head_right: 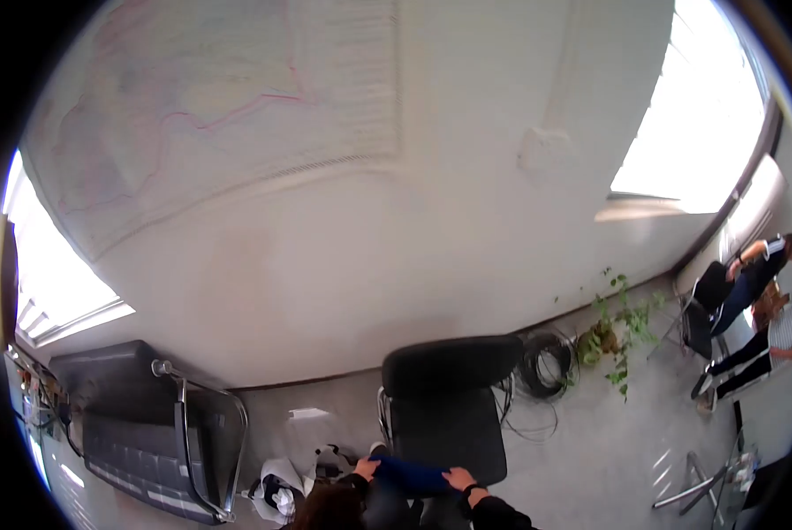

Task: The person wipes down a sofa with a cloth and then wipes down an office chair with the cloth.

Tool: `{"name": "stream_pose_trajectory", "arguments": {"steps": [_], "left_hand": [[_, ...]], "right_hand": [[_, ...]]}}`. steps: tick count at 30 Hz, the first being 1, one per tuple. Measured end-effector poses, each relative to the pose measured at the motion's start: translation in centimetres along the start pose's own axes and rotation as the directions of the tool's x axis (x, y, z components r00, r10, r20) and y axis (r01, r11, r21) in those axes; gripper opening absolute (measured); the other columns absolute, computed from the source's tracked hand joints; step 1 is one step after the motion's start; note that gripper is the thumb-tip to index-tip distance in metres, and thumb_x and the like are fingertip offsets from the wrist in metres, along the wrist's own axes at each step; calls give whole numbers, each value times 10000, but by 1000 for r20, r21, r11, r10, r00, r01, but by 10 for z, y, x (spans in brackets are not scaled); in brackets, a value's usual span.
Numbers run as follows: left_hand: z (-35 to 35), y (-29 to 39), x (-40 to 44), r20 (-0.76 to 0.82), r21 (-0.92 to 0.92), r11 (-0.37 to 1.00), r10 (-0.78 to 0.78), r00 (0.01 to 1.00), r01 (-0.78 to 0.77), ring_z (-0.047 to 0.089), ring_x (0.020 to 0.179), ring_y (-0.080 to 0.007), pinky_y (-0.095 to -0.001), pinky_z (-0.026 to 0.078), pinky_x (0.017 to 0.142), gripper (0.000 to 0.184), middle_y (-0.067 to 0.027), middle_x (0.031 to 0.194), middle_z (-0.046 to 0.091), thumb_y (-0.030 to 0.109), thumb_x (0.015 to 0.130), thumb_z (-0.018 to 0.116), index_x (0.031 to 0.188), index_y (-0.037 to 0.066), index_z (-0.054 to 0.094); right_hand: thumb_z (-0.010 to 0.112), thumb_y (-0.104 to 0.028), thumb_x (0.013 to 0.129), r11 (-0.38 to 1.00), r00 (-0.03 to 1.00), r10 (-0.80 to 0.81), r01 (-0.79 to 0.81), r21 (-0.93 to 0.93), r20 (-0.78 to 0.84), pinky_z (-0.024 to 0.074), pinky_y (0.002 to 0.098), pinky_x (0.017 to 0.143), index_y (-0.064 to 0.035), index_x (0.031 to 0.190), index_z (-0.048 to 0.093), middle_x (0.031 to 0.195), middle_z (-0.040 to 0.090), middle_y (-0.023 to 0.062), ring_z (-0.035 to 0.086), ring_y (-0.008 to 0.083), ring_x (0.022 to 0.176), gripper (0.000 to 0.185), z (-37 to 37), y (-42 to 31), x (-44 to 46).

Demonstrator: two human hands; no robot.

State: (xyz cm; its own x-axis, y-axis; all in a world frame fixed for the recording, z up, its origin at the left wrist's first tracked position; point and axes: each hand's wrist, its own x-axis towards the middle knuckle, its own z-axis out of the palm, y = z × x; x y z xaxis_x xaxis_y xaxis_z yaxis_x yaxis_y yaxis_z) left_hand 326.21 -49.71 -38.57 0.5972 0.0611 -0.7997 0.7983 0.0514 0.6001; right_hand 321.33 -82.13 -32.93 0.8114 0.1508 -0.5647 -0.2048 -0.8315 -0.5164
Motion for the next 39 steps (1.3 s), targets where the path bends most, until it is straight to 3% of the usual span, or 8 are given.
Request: {"name": "stream_pose_trajectory", "arguments": {"steps": [2, 4, 5, 8, 11, 15, 26, 39], "left_hand": [[30, -36, 48, -316, 493, 870, 176, 932, 3, 692, 954, -360, -443, 550, 816, 504, -187, 979, 725, 488, 749, 740, 1077, 105, 735], [48, -14, 5, -36, 628, 566, 707, 706, -534, 655, 897, -430, -524, 497, 840, 397, -194, 932, 709, 444, 842, 631, 1031, 107, 724], [57, -28, 38, -115, 731, 657, 380, 918, -181, 609, 985, -452, -529, 472, 886, 402, -223, 1072, 671, 352, 905, 576, 1201, 92, 652], [101, 75, -65, 101, 148, 744, 644, 758, -652, 646, 938, -255, -361, 499, 818, 315, -157, 1042, 692, 67, 946, 531, 1237, 2, 633], [128, 135, -110, 174, 449, 531, 737, 653, -719, 647, 1084, -286, -356, 478, 953, 338, -172, 1171, 681, 3, 877, 603, 1212, 23, 644], [138, 133, -115, 270, 637, 246, 817, 510, -731, 574, 1175, -362, -401, 428, 1031, 310, -168, 1276, 623, 27, 870, 644, 1177, 60, 655], [141, -94, 3, 447, 880, -9, 351, 823, -474, 309, 1431, -389, -547, 293, 1139, 547, -241, 1566, 276, 174, 831, 716, 1324, 78, 499], [210, -9, 200, 512, 837, -312, 735, 444, -449, 339, 1396, -445, -602, 287, 1116, 514, -285, 1495, 348, 367, 1032, 410, 1529, 252, 350]], "right_hand": [[532, -373, 932, 972, 992, -110, 120, -201, 59, 512, 498, 897, -6, 999, 706, 1045, 678, 242, 637, 406, 1029, 412, 0, 37, 10], [530, -190, 900, 947, 962, -216, 165, -274, -168, 535, 499, 677, -60, 806, 713, 914, 675, 211, 657, 397, 801, 244, -48, 21, -19], [540, -179, 889, 926, 915, -294, 202, -318, -276, 528, 502, 706, -39, 839, 697, 936, 674, 206, 649, 393, 831, 216, -66, 21, -31], [520, -179, 949, 976, 780, -153, 215, 29, -607, 486, 482, 921, -37, 1208, 625, 1134, 660, 200, 612, 393, 1036, 314, -103, 25, -38], [564, -82, 891, 949, 654, -207, 316, 14, -727, 455, 461, 937, -38, 1153, 617, 1175, 631, 189, 568, 384, 1113, 271, -150, 26, -38], [615, -66, 854, 958, 674, -220, 286, -25, -705, 417, 433, 1046, -58, 1184, 626, 1292, 601, 155, 515, 347, 1248, 331, -152, 37, -31], [625, -292, 903, 998, 937, -21, 42, 52, -348, 254, 521, 1169, -69, 1384, 512, 1527, 378, 179, 330, 340, 1431, 542, 93, 124, -29], [516, -516, 945, 926, 724, -317, 99, -363, -612, 222, 512, 1170, -260, 1441, 499, 1540, 404, 93, 337, 288, 1438, 559, 9, 159, 235]]}}
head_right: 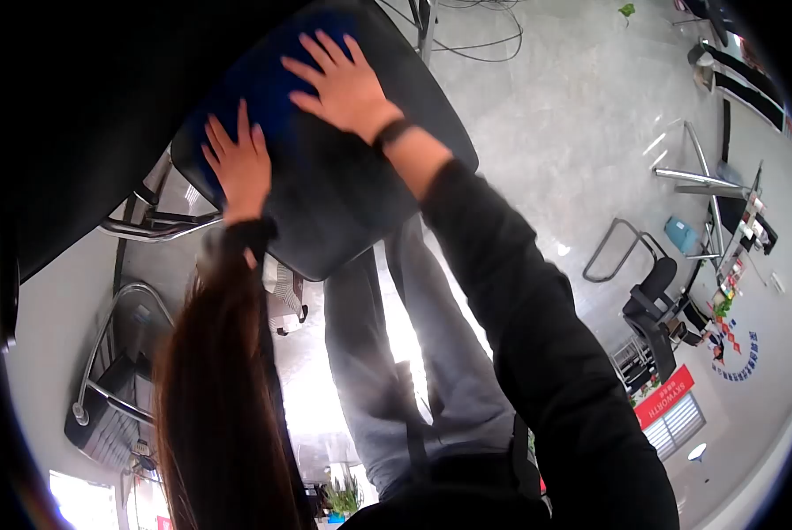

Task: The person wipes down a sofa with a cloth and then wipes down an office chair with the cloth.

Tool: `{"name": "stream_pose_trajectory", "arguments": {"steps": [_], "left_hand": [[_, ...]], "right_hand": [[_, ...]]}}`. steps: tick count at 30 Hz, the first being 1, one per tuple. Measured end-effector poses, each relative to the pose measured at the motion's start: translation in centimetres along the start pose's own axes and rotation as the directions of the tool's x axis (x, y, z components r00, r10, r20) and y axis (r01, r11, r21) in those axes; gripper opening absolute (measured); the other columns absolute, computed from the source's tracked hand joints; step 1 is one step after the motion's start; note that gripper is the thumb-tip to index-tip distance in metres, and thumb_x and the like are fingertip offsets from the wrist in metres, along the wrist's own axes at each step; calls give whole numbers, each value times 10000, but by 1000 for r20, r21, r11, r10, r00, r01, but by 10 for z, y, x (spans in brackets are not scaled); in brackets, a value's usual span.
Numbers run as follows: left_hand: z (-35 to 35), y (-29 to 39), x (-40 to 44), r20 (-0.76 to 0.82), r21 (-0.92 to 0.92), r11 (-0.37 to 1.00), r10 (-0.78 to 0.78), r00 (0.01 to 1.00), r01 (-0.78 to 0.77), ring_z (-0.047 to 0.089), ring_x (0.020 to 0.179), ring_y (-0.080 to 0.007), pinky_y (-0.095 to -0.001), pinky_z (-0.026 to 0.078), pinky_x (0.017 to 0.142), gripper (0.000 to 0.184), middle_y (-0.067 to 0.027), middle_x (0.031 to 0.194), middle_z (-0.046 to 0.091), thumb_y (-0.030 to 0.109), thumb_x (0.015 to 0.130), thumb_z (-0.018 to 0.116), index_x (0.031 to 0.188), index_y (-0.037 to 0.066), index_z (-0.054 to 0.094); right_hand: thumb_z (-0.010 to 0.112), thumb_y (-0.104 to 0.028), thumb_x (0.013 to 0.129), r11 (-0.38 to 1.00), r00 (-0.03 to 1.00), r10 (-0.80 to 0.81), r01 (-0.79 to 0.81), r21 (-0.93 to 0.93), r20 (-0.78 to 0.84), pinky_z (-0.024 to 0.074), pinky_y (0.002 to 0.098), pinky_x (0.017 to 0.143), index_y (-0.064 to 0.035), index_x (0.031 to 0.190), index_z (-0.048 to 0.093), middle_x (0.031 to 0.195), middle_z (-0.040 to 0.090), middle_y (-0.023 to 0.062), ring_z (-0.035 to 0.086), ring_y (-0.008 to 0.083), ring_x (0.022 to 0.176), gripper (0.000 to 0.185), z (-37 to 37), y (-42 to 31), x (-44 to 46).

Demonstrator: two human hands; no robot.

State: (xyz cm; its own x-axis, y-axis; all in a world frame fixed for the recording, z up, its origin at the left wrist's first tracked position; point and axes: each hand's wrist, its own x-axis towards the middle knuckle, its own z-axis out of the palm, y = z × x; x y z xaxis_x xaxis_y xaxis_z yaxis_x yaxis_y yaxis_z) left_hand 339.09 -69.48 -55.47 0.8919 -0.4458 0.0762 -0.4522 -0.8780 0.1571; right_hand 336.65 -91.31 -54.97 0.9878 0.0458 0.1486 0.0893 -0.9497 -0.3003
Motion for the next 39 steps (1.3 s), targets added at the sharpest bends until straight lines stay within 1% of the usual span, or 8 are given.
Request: {"name": "stream_pose_trajectory", "arguments": {"steps": [3, 5, 7, 10, 18, 26, 35, 39], "left_hand": [[19, -15, 65, 3, 10, 1000, 0, 1000, 0, 355, 1383, -444, -603, 285, 1118, 518, -278, 1474, 375, 375, 1029, 404, 1528, 248, 348], [20, -19, 85, 259, -18, 996, -81, 962, 89, 368, 1373, -442, -597, 291, 1119, 515, -269, 1452, 402, 352, 1022, 418, 1523, 246, 359], [17, -9, 72, 150, -32, 999, -36, 988, 42, 368, 1376, -433, -586, 289, 1125, 511, -259, 1470, 385, 325, 1009, 438, 1510, 239, 383], [-4, 20, 29, 26, -99, 992, 83, 996, -80, 336, 1403, -437, -559, 284, 1141, 527, -260, 1536, 307, 236, 974, 498, 1493, 194, 414], [-61, 110, -149, 507, -322, 946, 160, 847, 15, 214, 1445, -485, -574, 158, 1177, 573, -320, 1566, 204, 224, 949, 518, 1492, 87, 397], [-31, 114, -81, 417, -164, 984, 130, 900, -67, 325, 1376, -453, -629, 149, 1154, 546, -251, 1531, 311, 426, 961, 537, 1457, 206, 476], [11, 70, 71, 90, 1, 944, 328, 940, -329, 319, 1421, -363, -609, 264, 1125, 433, -162, 1528, 367, 349, 970, 546, 1345, 134, 570], [14, 86, 42, -9, -40, 986, 160, 987, -161, 314, 1423, -404, -588, 267, 1135, 440, -185, 1562, 321, 279, 974, 520, 1370, 87, 542]], "right_hand": [[512, -522, 945, 996, 990, 49, -58, -66, -134, 228, 511, 1168, -267, 1440, 501, 1542, 404, 85, 338, 286, 1438, 557, 17, 7, 45], [481, -426, 982, 998, 998, 66, -66, -25, 6, 244, 498, 1175, -80, 1417, 499, 1501, 424, 187, 370, 357, 1403, 556, 18, 9, 48], [506, -496, 956, 991, 988, 79, -92, -100, -129, 228, 507, 1168, -228, 1452, 484, 1537, 406, 101, 332, 287, 1439, 565, 20, 3, 29], [499, -422, 978, 994, 988, 108, -108, -11, 108, 235, 481, 1171, -139, 1481, 427, 1537, 393, 128, 321, 289, 1442, 581, -23, -16, -36], [534, -339, 977, 903, 828, 307, -409, 131, 468, 240, 503, 1170, -95, 1493, 396, 1541, 374, 149, 321, 334, 1436, 587, -93, -61, -233], [575, -380, 947, 918, 870, 368, -395, 18, 329, 230, 538, 1162, -99, 1377, 532, 1463, 441, 188, 341, 361, 1412, 515, -66, -15, -170], [507, -458, 969, 969, 992, 48, -17, -245, 121, 214, 512, 1170, -136, 1430, 490, 1516, 419, 126, 298, 310, 1451, 563, -19, 59, -8], [486, -411, 982, 986, 993, 115, -114, -125, 1, 217, 507, 1171, -129, 1449, 466, 1533, 401, 133, 326, 316, 1438, 545, -16, 34, -20]]}}
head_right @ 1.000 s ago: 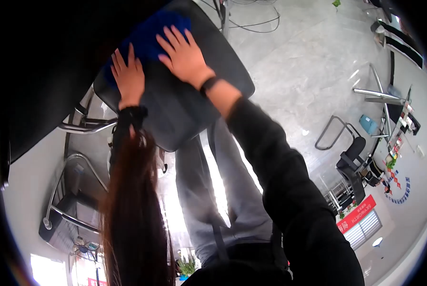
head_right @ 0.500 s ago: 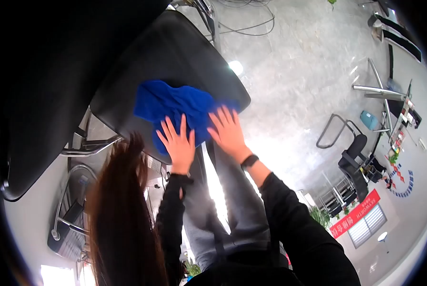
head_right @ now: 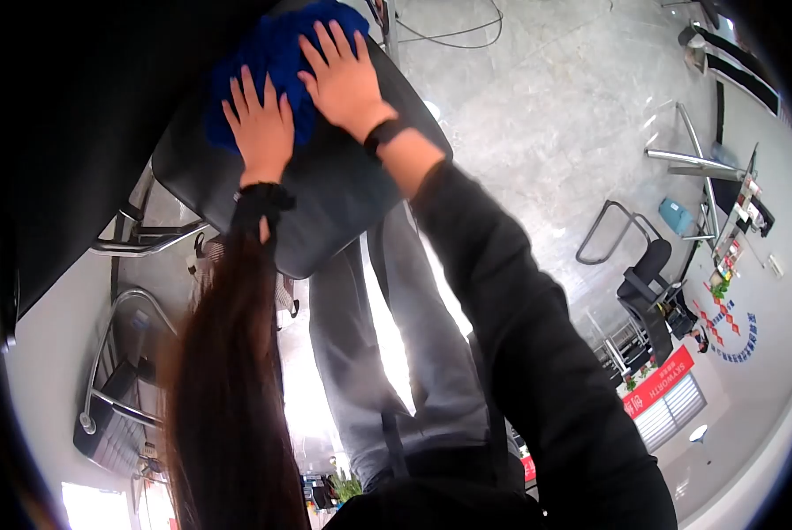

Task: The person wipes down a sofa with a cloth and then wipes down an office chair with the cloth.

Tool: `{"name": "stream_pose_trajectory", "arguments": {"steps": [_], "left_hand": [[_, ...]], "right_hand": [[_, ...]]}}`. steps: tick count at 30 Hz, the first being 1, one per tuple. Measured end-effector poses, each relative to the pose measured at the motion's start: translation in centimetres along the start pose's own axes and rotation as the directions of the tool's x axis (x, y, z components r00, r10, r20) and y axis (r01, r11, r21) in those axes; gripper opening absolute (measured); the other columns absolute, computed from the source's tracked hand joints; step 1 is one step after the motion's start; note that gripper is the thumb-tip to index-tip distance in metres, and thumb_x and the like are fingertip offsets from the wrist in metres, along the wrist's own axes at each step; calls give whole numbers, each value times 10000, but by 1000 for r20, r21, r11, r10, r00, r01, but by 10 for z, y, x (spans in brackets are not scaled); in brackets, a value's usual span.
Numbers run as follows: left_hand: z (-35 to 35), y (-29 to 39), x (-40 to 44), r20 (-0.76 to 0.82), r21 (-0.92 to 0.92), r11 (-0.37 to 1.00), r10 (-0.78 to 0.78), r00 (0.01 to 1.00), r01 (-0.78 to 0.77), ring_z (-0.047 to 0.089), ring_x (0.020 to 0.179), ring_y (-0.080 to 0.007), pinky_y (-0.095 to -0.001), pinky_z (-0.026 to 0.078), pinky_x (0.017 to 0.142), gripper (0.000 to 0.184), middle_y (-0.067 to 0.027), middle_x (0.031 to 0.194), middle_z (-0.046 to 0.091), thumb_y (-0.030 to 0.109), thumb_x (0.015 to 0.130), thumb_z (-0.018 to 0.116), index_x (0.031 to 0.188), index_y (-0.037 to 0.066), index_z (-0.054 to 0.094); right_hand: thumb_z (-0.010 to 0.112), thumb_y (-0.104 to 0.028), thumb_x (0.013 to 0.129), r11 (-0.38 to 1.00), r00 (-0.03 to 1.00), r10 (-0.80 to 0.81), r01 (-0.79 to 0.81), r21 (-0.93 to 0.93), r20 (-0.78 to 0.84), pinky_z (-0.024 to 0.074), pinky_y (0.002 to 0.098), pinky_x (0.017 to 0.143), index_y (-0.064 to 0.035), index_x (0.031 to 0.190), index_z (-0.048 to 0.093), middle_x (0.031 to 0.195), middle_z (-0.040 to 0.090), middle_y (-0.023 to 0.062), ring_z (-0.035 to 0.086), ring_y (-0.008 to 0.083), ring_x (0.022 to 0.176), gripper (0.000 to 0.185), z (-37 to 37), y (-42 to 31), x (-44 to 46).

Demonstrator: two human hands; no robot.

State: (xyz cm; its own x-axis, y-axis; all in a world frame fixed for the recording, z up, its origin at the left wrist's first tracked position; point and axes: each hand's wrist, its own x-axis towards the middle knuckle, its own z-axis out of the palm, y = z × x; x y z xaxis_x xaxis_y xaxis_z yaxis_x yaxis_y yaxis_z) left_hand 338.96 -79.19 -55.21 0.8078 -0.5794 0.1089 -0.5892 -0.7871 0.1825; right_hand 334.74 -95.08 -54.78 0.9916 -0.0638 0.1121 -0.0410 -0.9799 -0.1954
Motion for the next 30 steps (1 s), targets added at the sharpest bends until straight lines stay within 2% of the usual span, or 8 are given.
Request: {"name": "stream_pose_trajectory", "arguments": {"steps": [4, 8, 13, 16, 20, 24, 27, 30], "left_hand": [[-26, 37, -89, 180, -74, 989, -111, 977, 126, 275, 1441, -435, -565, 215, 1168, 466, -246, 1576, 268, 195, 931, 523, 1349, -12, 532], [-54, 55, -205, 415, -143, 964, -149, 897, 226, 239, 1453, -443, -563, 176, 1177, 467, -260, 1574, 258, 218, 953, 512, 1357, -16, 510], [-60, 42, -260, 502, -146, 945, -186, 845, 294, 254, 1452, -422, -579, 163, 1177, 450, -206, 1576, 299, 268, 965, 509, 1367, 67, 538], [-52, 10, -215, 311, -30, 944, -303, 901, 328, 277, 1433, -441, -583, 209, 1159, 437, -226, 1545, 336, 262, 983, 474, 1362, 53, 538], [-32, -65, -127, 28, 53, 965, -260, 965, 258, 338, 1398, -445, -579, 265, 1135, 427, -230, 1536, 350, 291, 1003, 450, 1367, 91, 548], [-13, -133, -71, -85, 90, 975, -196, 977, 204, 330, 1411, -443, -580, 292, 1122, 472, -221, 1542, 347, 311, 1011, 437, 1460, 166, 453], [-12, -138, -68, -134, 79, 974, -200, 971, 212, 315, 1421, -447, -583, 291, 1125, 521, -219, 1556, 322, 306, 1010, 437, 1513, 189, 372], [-17, -113, -90, -129, 34, 965, -254, 959, 260, 307, 1421, -460, -588, 284, 1129, 541, -230, 1566, 295, 290, 1007, 437, 1529, 184, 343]], "right_hand": [[486, -261, 978, 954, 965, 232, -250, 166, 119, 207, 501, 1178, -81, 1473, 428, 1526, 396, 160, 321, 324, 1438, 530, -23, -61, -89], [510, -255, 976, 946, 906, 170, -260, 194, 388, 211, 499, 1176, -99, 1470, 434, 1545, 367, 146, 306, 317, 1448, 524, -50, -103, -190], [559, -287, 957, 962, 890, 27, -147, 231, 455, 229, 505, 1169, -135, 1447, 471, 1542, 376, 130, 314, 305, 1443, 520, -47, -113, -222], [577, -362, 940, 960, 916, -144, 37, 279, 376, 225, 483, 1178, -161, 1364, 562, 1478, 464, 97, 375, 270, 1404, 470, -33, -101, -179], [539, -473, 940, 973, 954, -221, 200, 118, 203, 204, 476, 1185, -187, 1366, 561, 1438, 498, 87, 356, 267, 1410, 514, 0, -98, -73], [551, -473, 936, 976, 978, -202, 196, 96, 55, 197, 506, 1179, -168, 1388, 542, 1483, 458, 106, 325, 292, 1433, 545, 32, -116, 11], [489, -405, 977, 977, 992, -123, 118, 176, 18, 205, 495, 1188, -76, 1461, 434, 1542, 368, 185, 291, 329, 1455, 588, 33, -131, 32], [548, -417, 946, 997, 997, -78, 78, 1, -14, 194, 515, 1179, -150, 1411, 519, 1516, 417, 128, 304, 297, 1447, 537, 30, -143, 3]]}}
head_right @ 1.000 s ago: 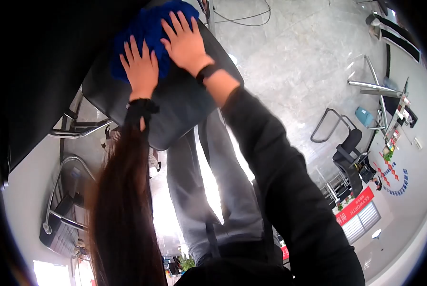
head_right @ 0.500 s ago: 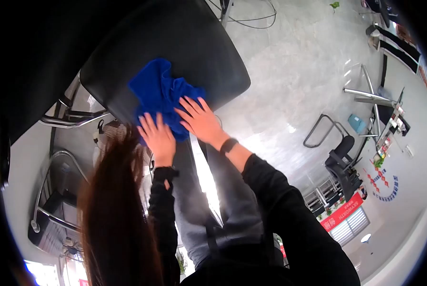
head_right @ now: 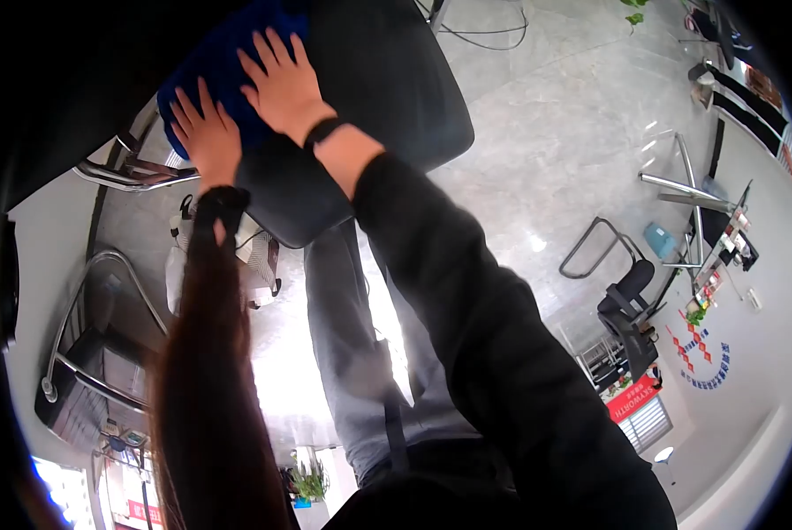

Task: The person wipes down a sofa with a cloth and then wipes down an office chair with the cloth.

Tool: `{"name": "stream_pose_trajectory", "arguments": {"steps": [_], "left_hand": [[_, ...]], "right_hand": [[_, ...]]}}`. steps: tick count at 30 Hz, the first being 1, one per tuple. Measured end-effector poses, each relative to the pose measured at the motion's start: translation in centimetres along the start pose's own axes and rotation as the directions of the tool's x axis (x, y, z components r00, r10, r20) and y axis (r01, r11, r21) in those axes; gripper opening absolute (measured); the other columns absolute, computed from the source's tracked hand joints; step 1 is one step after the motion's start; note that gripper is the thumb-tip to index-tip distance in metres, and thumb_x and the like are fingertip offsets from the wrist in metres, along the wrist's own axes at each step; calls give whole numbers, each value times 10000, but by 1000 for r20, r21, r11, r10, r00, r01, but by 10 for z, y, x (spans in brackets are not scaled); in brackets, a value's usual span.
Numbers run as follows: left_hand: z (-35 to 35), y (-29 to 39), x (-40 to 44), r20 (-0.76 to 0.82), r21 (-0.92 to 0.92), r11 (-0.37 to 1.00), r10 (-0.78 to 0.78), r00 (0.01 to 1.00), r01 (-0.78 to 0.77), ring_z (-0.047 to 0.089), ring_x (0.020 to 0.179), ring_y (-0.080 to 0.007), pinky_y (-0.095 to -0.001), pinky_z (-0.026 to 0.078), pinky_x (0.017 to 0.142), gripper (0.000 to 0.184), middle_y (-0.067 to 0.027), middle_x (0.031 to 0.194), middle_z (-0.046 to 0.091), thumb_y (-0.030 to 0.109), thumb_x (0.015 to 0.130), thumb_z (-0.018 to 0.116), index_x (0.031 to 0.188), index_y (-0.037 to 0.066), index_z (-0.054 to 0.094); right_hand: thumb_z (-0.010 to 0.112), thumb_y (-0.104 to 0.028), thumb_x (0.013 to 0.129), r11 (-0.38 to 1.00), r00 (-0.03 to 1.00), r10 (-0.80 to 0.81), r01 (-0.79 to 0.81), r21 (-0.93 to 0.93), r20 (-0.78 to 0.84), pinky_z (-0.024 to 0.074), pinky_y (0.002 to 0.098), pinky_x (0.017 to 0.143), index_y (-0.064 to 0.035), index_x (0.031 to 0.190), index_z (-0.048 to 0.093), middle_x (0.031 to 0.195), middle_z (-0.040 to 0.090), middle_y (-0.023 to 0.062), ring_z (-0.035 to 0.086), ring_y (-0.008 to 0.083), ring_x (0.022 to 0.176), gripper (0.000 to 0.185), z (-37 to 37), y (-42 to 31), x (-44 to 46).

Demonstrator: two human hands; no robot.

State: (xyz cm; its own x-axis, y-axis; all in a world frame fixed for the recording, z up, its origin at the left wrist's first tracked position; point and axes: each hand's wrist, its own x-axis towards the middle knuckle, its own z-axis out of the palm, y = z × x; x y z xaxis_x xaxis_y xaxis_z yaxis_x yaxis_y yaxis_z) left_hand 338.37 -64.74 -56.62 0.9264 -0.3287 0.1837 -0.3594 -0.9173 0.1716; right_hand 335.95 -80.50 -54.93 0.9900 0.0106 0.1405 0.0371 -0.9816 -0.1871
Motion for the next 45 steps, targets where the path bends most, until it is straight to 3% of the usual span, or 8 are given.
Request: {"name": "stream_pose_trajectory", "arguments": {"steps": [5, 12, 18, 24, 28, 30, 37, 45], "left_hand": [[-44, 56, -89, 203, -50, 992, -103, 974, 115, 277, 1416, -489, -573, 239, 1150, 547, -290, 1568, 237, 274, 1018, 438, 1522, 86, 335], [-79, 134, -181, 500, -47, 985, -121, 858, 166, 221, 1433, -516, -603, 175, 1159, 589, -340, 1565, 184, 306, 1002, 469, 1502, 20, 345], [-37, 149, -73, 428, -160, 954, 298, 853, -253, 311, 1436, -367, -582, 201, 1158, 544, -200, 1561, 323, 399, 988, 514, 1485, 192, 436], [34, 142, 79, 138, 56, 854, 506, 851, -517, 344, 1424, -365, -595, 317, 1103, 510, -174, 1553, 345, 402, 1014, 471, 1493, 235, 419], [47, 145, 104, 127, 62, 835, 536, 834, -546, 333, 1423, -393, -600, 308, 1106, 520, -198, 1559, 325, 410, 1021, 454, 1505, 227, 400], [45, 152, 90, 78, -4, 875, 482, 872, -484, 325, 1418, -429, -597, 307, 1108, 536, -238, 1557, 304, 427, 1018, 461, 1506, 216, 397], [-23, 203, -40, 447, -161, 914, 404, 798, -373, 232, 1449, -453, -558, 168, 1180, 615, -308, 1559, 246, 409, 980, 516, 1504, 112, 392], [-50, 210, -90, 503, -178, 967, 247, 828, -180, 290, 1441, -401, -572, 191, 1166, 609, -208, 1585, 272, 431, 968, 534, 1515, 202, 393]], "right_hand": [[564, -288, 944, 943, 964, 93, -165, 288, 247, 200, 474, 1194, -143, 1464, 457, 1543, 387, 111, 312, 279, 1447, 550, -53, -15, -116], [574, -304, 945, 918, 873, 253, -353, 182, 417, 224, 483, 1180, -134, 1474, 433, 1547, 381, 106, 319, 282, 1440, 574, -86, 16, -239], [577, -326, 944, 889, 898, 398, -428, 162, 190, 241, 501, 1163, -54, 1450, 436, 1527, 392, 155, 325, 318, 1433, 592, -78, 91, -173], [540, -344, 960, 974, 962, 228, -227, 22, -149, 285, 468, 1143, -73, 1418, 485, 1497, 439, 143, 363, 317, 1409, 535, -32, 156, -30], [504, -390, 968, 971, 974, 216, -208, 115, -63, 178, 490, 1199, -61, 1469, 421, 1563, 340, 174, 236, 335, 1479, 604, -16, 178, -15], [535, -341, 967, 988, 979, 151, -145, 56, -138, 296, 462, 1139, -93, 1427, 479, 1500, 439, 124, 369, 310, 1406, 526, -29, 179, -34], [547, -298, 979, 923, 914, 300, -351, 160, 274, 252, 463, 1176, -131, 1474, 420, 1559, 366, 83, 312, 280, 1451, 538, -104, 151, -208], [593, -336, 950, 911, 894, 272, -359, 204, 357, 262, 492, 1169, -117, 1455, 441, 1536, 389, 118, 323, 321, 1440, 572, -106, 155, -237]]}}
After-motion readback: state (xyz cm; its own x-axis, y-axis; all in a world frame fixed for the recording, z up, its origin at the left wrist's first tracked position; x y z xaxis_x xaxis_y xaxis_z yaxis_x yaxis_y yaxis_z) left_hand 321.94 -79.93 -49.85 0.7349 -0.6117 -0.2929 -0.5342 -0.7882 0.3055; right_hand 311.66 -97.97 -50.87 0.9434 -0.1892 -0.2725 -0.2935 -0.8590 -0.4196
